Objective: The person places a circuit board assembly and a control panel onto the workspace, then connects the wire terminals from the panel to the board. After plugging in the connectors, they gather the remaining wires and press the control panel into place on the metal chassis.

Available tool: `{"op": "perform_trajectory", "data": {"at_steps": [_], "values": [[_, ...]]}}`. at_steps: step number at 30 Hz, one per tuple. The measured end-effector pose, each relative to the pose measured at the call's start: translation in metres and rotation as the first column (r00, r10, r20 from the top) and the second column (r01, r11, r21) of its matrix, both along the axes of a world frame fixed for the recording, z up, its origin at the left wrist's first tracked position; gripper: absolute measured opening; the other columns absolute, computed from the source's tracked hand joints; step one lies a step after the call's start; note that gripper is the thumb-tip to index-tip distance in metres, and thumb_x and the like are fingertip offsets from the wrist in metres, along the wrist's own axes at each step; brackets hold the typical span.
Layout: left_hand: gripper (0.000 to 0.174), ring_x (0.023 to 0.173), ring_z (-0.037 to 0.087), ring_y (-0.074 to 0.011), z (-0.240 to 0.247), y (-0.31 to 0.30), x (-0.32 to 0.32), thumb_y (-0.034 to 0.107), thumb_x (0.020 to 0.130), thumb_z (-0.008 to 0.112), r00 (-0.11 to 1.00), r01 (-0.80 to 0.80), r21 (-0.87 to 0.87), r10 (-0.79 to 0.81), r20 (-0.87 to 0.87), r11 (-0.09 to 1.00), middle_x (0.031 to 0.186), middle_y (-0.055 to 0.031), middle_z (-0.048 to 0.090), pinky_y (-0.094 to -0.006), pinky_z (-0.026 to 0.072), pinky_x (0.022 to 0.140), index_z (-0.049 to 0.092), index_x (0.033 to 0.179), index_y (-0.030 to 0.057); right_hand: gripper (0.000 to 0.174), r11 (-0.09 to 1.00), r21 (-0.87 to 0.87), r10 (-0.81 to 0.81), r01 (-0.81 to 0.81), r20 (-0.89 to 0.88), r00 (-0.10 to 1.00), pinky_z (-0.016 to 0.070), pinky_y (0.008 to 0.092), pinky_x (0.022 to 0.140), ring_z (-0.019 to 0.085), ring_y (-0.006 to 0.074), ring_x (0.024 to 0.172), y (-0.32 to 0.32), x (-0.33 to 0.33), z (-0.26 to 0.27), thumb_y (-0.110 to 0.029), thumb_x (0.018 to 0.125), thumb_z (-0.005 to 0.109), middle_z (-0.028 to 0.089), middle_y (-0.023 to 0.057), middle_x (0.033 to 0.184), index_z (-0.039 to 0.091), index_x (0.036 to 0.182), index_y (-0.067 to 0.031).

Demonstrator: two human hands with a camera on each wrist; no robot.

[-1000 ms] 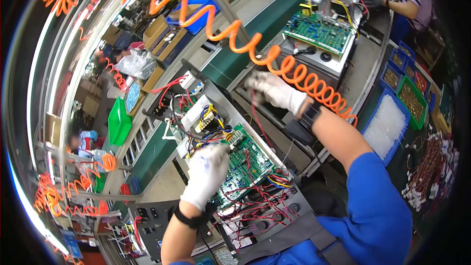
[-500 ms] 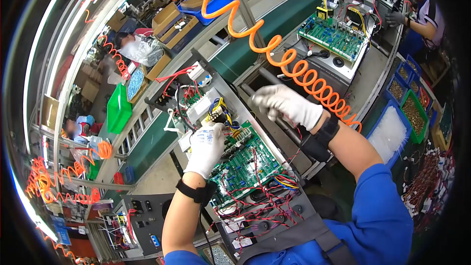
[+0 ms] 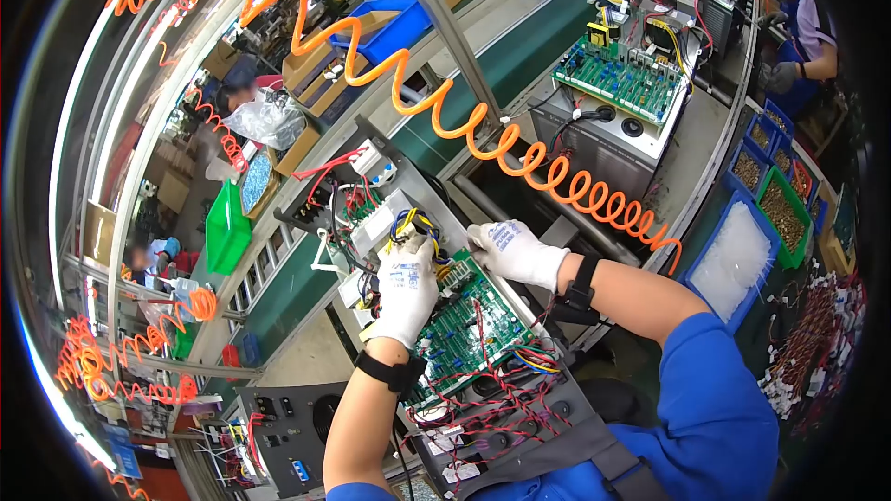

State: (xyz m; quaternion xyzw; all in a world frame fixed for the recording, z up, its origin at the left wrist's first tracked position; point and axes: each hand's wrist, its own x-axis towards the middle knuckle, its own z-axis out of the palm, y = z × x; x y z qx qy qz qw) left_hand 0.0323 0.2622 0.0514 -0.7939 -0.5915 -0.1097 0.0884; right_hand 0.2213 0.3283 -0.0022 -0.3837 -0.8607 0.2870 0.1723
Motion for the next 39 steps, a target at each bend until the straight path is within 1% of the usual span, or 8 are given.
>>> {"op": "perform_trajectory", "data": {"at_steps": [6,10,16,20,22,25,29,39], "values": [[0.040,0.101,0.061,-0.0438,0.001,0.017,-0.007,0.011,0.082,0.051,0.913,-0.127,-0.522,0.305,0.270,0.843,0.105,-0.0277,0.064,-0.0481,0.0472,0.090,0.056,0.119,-0.0020,0.024,0.998,-0.002,-0.060,0.060,-0.088,0.994,0.0507,0.0455,0.079,0.067,0.0336,0.092,0.002,-0.005,-0.011,-0.025,0.087,0.060,0.069,0.0144,0.094,0.057,0.104,-0.0086],[0.033,0.082,0.061,-0.0255,-0.002,0.043,-0.017,0.008,0.075,0.052,0.840,0.102,-0.663,0.293,0.456,0.742,0.086,-0.0156,0.064,-0.0359,0.0469,0.076,0.058,0.105,-0.0035,0.019,0.994,0.088,-0.059,0.062,-0.035,0.998,0.0505,0.0444,0.071,0.067,0.0335,0.084,0.006,-0.005,-0.019,-0.030,0.086,0.061,0.068,0.0116,0.085,0.060,0.092,-0.0114],[0.034,0.083,0.064,-0.0240,0.021,0.053,0.002,0.006,0.073,0.052,0.950,-0.057,-0.804,0.280,0.138,0.592,0.089,-0.0172,0.067,-0.0348,0.0479,0.074,0.063,0.105,-0.0011,0.018,0.985,0.173,0.006,0.000,-0.036,0.999,0.0514,0.0422,0.068,0.067,0.0317,0.079,0.012,-0.008,-0.037,-0.027,0.086,0.059,0.067,0.0105,0.082,0.060,0.091,-0.0099],[0.020,0.078,0.066,-0.0307,-0.014,0.071,-0.026,0.015,0.075,0.058,0.809,0.202,-0.672,-0.508,-0.296,0.713,0.088,-0.0154,0.068,-0.0401,0.0511,0.069,0.067,0.089,0.0036,0.022,0.987,0.163,0.017,-0.003,-0.089,0.996,0.0513,0.0441,0.072,0.067,0.0329,0.083,0.013,-0.009,-0.039,-0.029,0.087,0.059,0.068,0.0129,0.088,0.059,0.098,-0.0093],[0.017,0.076,0.066,-0.0297,-0.026,0.069,-0.034,0.014,0.076,0.057,0.757,0.262,-0.641,-0.566,-0.328,0.722,0.083,-0.0140,0.068,-0.0392,0.0519,0.067,0.068,0.085,0.0049,0.028,0.990,0.140,0.016,-0.003,-0.090,0.996,0.0510,0.0455,0.073,0.067,0.0334,0.084,0.011,-0.003,-0.036,-0.031,0.087,0.060,0.069,0.0136,0.091,0.059,0.104,-0.0097],[0.016,0.077,0.066,-0.0314,-0.031,0.062,-0.030,0.015,0.078,0.058,0.996,0.051,-0.682,0.013,0.088,0.730,0.080,-0.0151,0.067,-0.0393,0.0525,0.069,0.069,0.082,0.0047,0.028,0.993,-0.065,0.083,-0.099,-0.213,0.974,0.0501,0.0431,0.074,0.067,0.0336,0.084,0.009,0.017,-0.021,-0.026,0.082,0.066,0.068,0.0149,0.089,0.060,0.101,-0.0063],[0.029,0.094,0.067,-0.0395,0.023,0.050,0.017,0.015,0.077,0.055,0.974,-0.190,-0.685,0.222,-0.043,0.703,0.097,-0.0264,0.068,-0.0444,0.0510,0.085,0.070,0.094,-0.0031,0.024,0.880,-0.472,-0.030,-0.056,-0.173,0.985,0.0499,0.0415,0.074,0.066,0.0328,0.088,-0.003,0.043,0.013,-0.023,0.082,0.064,0.067,0.0146,0.087,0.063,0.099,-0.0062],[0.027,0.089,0.067,-0.0362,0.071,0.007,-0.005,0.025,0.087,0.053,0.962,-0.186,-0.441,0.253,0.099,0.878,0.091,-0.0185,0.069,-0.0431,0.0516,0.080,0.068,0.100,0.0074,0.017,0.998,0.028,0.061,-0.055,-0.294,0.954,0.0502,0.0379,0.077,0.064,0.0298,0.089,0.014,0.008,-0.025,-0.019,0.079,0.065,0.064,0.0109,0.089,0.067,0.092,-0.0084]]}}
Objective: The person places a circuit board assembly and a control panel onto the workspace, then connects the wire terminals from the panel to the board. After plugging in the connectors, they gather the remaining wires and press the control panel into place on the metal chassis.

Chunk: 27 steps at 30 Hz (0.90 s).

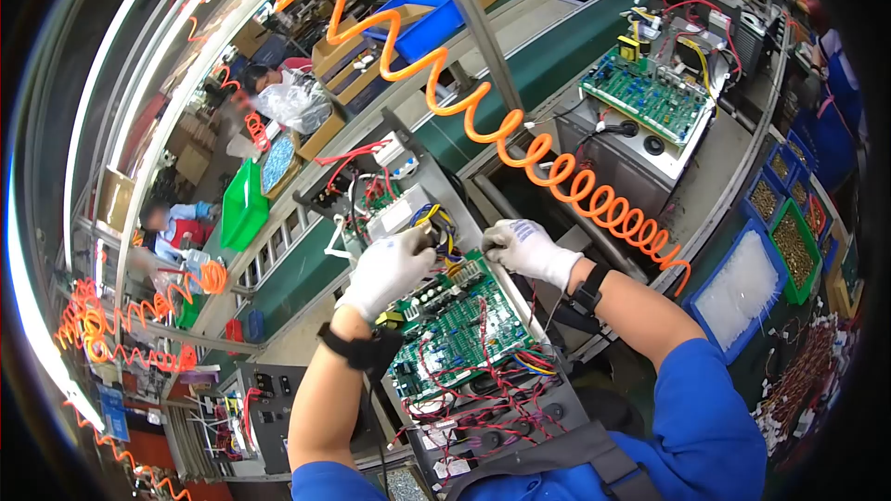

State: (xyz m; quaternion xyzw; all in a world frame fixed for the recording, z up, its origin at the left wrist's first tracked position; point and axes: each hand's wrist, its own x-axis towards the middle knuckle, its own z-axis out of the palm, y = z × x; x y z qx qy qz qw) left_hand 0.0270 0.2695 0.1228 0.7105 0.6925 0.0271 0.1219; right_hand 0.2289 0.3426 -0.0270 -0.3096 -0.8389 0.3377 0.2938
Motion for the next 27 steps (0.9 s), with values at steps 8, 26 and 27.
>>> {"op": "perform_trajectory", "data": {"at_steps": [8,26,27], "values": [[0.026,0.091,0.066,-0.0321,-0.010,-0.064,-0.054,0.020,0.086,0.057,0.988,-0.145,-0.009,0.145,0.049,0.989,0.094,-0.0173,0.069,-0.0382,0.0504,0.083,0.070,0.103,0.0046,0.019,0.982,-0.143,0.137,-0.123,0.091,0.986,0.0501,0.0390,0.080,0.065,0.0307,0.091,0.015,-0.006,0.006,-0.016,0.083,0.063,0.066,0.0131,0.091,0.067,0.099,-0.0065],[0.025,0.090,0.066,-0.0357,-0.055,0.017,-0.013,0.021,0.086,0.053,0.989,0.127,-0.028,-0.124,0.075,0.992,0.093,-0.0155,0.069,-0.0452,0.0510,0.079,0.068,0.105,0.0120,0.020,0.858,-0.434,0.255,-0.275,-0.104,0.961,0.0460,0.0293,0.075,0.057,0.0138,0.084,0.015,0.020,0.010,-0.011,0.087,0.055,0.061,0.0066,0.092,0.059,0.104,-0.0009],[0.025,0.090,0.066,-0.0357,-0.056,0.019,-0.013,0.021,0.086,0.053,0.989,0.136,-0.036,-0.134,0.065,0.990,0.093,-0.0155,0.069,-0.0452,0.0510,0.079,0.068,0.105,0.0120,0.020,0.858,-0.436,0.245,-0.272,-0.116,0.962,0.0460,0.0293,0.075,0.057,0.0138,0.084,0.017,0.023,0.006,-0.011,0.087,0.055,0.061,0.0066,0.092,0.059,0.104,-0.0009]]}}
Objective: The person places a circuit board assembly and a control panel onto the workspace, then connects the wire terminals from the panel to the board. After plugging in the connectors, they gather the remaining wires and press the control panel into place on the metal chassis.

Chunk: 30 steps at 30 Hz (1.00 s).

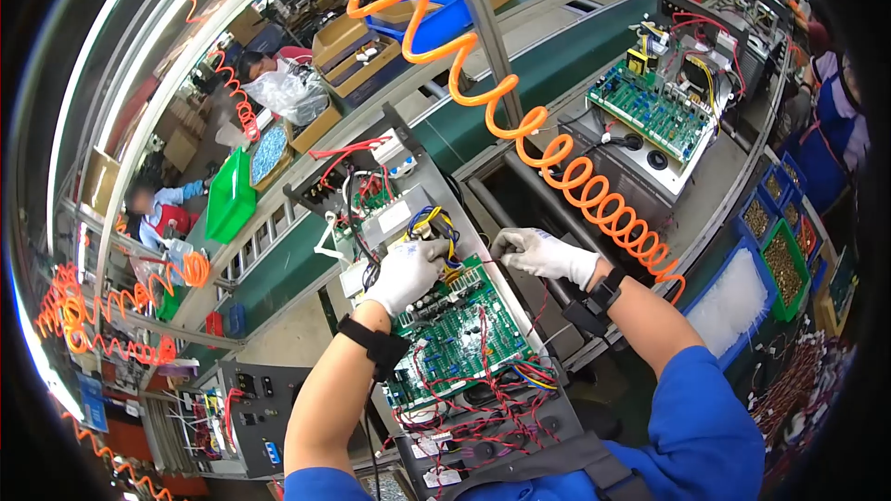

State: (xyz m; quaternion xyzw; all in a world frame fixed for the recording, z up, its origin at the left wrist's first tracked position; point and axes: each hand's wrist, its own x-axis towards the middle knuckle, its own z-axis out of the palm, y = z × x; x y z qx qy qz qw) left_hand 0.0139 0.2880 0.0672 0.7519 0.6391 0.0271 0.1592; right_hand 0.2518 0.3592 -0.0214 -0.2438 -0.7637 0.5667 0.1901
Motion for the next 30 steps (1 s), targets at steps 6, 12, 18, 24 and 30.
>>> {"op": "perform_trajectory", "data": {"at_steps": [6,12,18,24,30], "values": [[0.024,0.091,0.066,-0.0365,-0.003,0.005,0.012,0.014,0.084,0.051,0.992,-0.031,-0.075,0.021,-0.128,0.997,0.093,-0.0168,0.069,-0.0459,0.0496,0.080,0.068,0.100,0.0107,0.016,0.982,-0.175,-0.072,0.069,-0.011,0.997,0.0425,0.0253,0.060,0.051,0.0078,0.070,-0.006,-0.002,-0.024,-0.013,0.088,0.059,0.058,0.0012,0.080,0.060,0.099,-0.0015],[0.020,0.084,0.067,-0.0357,-0.010,-0.002,0.014,0.012,0.083,0.051,0.990,-0.044,0.075,0.054,-0.131,0.996,0.084,-0.0192,0.068,-0.0468,0.0509,0.071,0.066,0.097,0.0087,0.023,0.978,-0.156,-0.137,0.142,0.040,0.990,0.0464,0.0288,0.065,0.054,0.0119,0.071,-0.008,0.000,-0.017,-0.017,0.089,0.061,0.060,0.0041,0.078,0.060,0.105,-0.0009],[0.019,0.080,0.069,-0.0325,0.037,-0.037,0.003,0.012,0.080,0.062,0.836,0.047,0.255,0.102,-0.539,0.966,0.088,-0.0156,0.067,-0.0440,0.0544,0.069,0.062,0.098,0.0068,0.027,0.933,-0.141,-0.332,0.330,0.009,0.943,0.0445,0.0225,0.058,0.052,0.0058,0.065,-0.010,0.018,0.033,-0.019,0.090,0.062,0.064,0.0013,0.082,0.063,0.114,-0.0044],[0.016,0.077,0.066,-0.0322,0.052,-0.077,-0.074,0.004,0.081,0.058,0.812,-0.011,0.410,0.248,-0.529,0.912,0.087,-0.0134,0.064,-0.0422,0.0518,0.066,0.062,0.096,0.0078,0.025,0.992,0.096,-0.057,0.081,-0.236,0.970,0.0501,0.0276,0.084,0.064,0.0158,0.091,-0.013,-0.025,0.085,-0.013,0.094,0.056,0.067,0.0089,0.102,0.064,0.116,-0.0037],[0.010,0.084,0.062,-0.0337,0.052,-0.072,-0.039,0.011,0.087,0.060,0.984,-0.072,0.549,0.148,-0.095,0.832,0.088,-0.0138,0.063,-0.0421,0.0496,0.072,0.060,0.095,0.0065,0.031,0.979,0.177,0.098,-0.097,0.005,0.995,0.0478,0.0339,0.088,0.063,0.0259,0.102,-0.045,-0.108,0.110,-0.022,0.098,0.051,0.066,0.0150,0.112,0.060,0.122,-0.0036]]}}
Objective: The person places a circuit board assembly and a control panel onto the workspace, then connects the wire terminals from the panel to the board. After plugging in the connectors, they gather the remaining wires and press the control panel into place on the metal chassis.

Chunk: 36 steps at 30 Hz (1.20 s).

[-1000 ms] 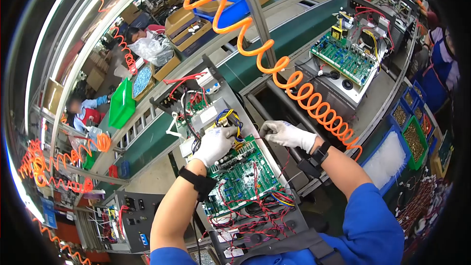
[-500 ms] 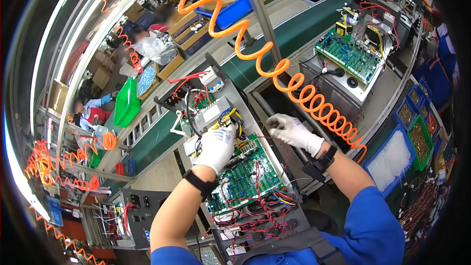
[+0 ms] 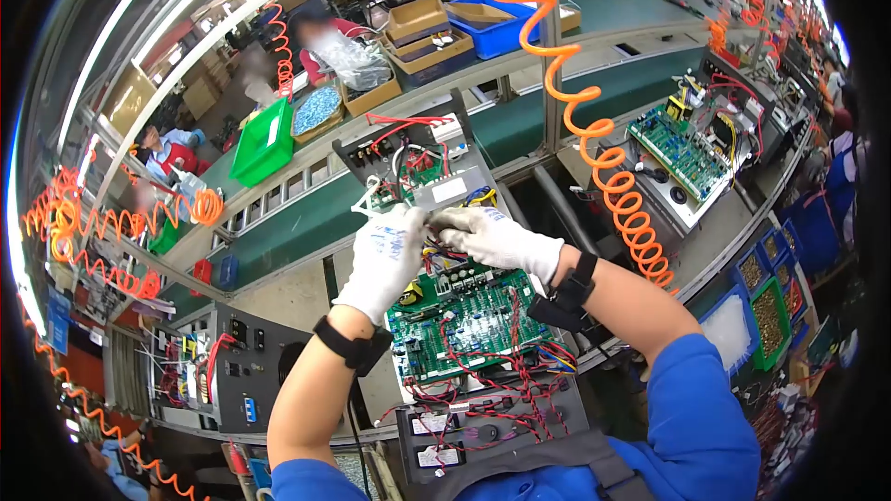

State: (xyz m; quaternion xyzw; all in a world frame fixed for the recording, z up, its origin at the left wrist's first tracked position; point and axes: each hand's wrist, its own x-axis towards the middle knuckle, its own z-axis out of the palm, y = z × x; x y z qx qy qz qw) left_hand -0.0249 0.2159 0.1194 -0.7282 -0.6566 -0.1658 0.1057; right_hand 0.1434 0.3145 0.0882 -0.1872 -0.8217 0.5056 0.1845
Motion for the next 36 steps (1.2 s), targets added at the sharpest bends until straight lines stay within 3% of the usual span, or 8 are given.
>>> {"op": "perform_trajectory", "data": {"at_steps": [6,9,13,18,20,23,33,36], "values": [[0.014,0.087,0.063,-0.0335,-0.027,0.004,-0.011,0.014,0.088,0.060,0.974,0.039,0.020,-0.043,0.222,0.999,0.088,-0.0152,0.063,-0.0401,0.0494,0.076,0.063,0.097,0.0041,0.024,0.987,-0.104,-0.122,0.121,-0.008,0.992,0.0500,0.0377,0.076,0.068,0.0258,0.085,0.013,-0.002,-0.035,-0.024,0.094,0.057,0.069,0.0112,0.088,0.066,0.100,-0.0030],[0.018,0.090,0.063,-0.0333,-0.027,0.015,-0.024,0.016,0.089,0.059,0.970,-0.011,-0.129,0.042,0.239,0.992,0.094,-0.0154,0.066,-0.0397,0.0493,0.079,0.067,0.102,0.0058,0.014,0.819,0.548,-0.280,0.169,0.126,0.952,0.0512,0.0423,0.067,0.069,0.0282,0.076,0.005,0.008,-0.031,-0.019,0.085,0.060,0.069,0.0128,0.080,0.067,0.088,-0.0070],[0.025,0.094,0.065,-0.0347,-0.021,0.034,-0.034,0.024,0.091,0.057,0.970,0.005,-0.468,0.109,0.216,0.884,0.101,-0.0170,0.068,-0.0408,0.0501,0.082,0.068,0.102,0.0050,0.017,0.595,0.799,-0.286,-0.091,0.316,0.904,0.0547,0.0437,0.065,0.071,0.0275,0.079,0.003,-0.012,-0.046,-0.014,0.084,0.054,0.072,0.0101,0.085,0.070,0.088,-0.0107],[0.040,0.099,0.064,-0.0373,-0.009,0.056,-0.016,0.040,0.095,0.047,0.999,-0.048,-0.775,0.046,-0.024,0.630,0.105,-0.0170,0.068,-0.0438,0.0497,0.087,0.067,0.105,0.0061,0.018,0.682,0.724,-0.216,-0.102,0.333,0.918,0.0555,0.0443,0.069,0.071,0.0296,0.081,0.011,-0.028,-0.057,-0.014,0.083,0.055,0.072,0.0129,0.086,0.072,0.087,-0.0104],[0.030,0.096,0.064,-0.0346,-0.009,0.056,-0.020,0.029,0.094,0.051,0.998,0.036,-0.752,0.016,0.063,0.658,0.100,-0.0159,0.068,-0.0412,0.0506,0.086,0.065,0.099,0.0032,0.019,0.872,0.476,-0.254,0.116,0.237,0.938,0.0548,0.0452,0.073,0.070,0.0335,0.082,0.009,-0.030,-0.060,-0.016,0.081,0.055,0.071,0.0146,0.087,0.073,0.087,-0.0108],[0.009,0.089,0.063,-0.0265,-0.064,0.076,-0.067,0.007,0.081,0.056,0.772,0.473,-0.586,-0.630,-0.083,0.657,0.088,-0.0102,0.061,-0.0332,0.0522,0.081,0.060,0.087,0.0036,0.020,0.896,0.398,-0.297,0.199,0.202,0.933,0.0535,0.0466,0.075,0.068,0.0360,0.083,0.000,-0.033,-0.063,-0.017,0.080,0.055,0.070,0.0166,0.087,0.071,0.089,-0.0109],[0.009,0.083,0.068,-0.0278,-0.056,0.096,-0.058,0.010,0.083,0.058,0.466,0.422,-0.746,-0.829,-0.309,0.515,0.084,-0.0123,0.067,-0.0364,0.0550,0.071,0.065,0.083,0.0047,0.020,0.845,0.426,-0.422,0.323,0.161,0.892,0.0513,0.0486,0.075,0.066,0.0379,0.083,-0.010,-0.039,-0.074,-0.023,0.085,0.059,0.069,0.0180,0.086,0.064,0.098,-0.0091],[0.005,0.079,0.064,-0.0347,-0.067,0.102,-0.069,0.006,0.082,0.055,0.524,0.502,-0.731,-0.835,-0.167,0.462,0.081,-0.0190,0.062,-0.0388,0.0525,0.071,0.058,0.083,0.0023,0.021,0.850,0.408,-0.420,0.334,0.142,0.896,0.0512,0.0489,0.075,0.066,0.0380,0.084,-0.009,-0.035,-0.070,-0.022,0.085,0.058,0.069,0.0178,0.089,0.063,0.102,-0.0096]]}}
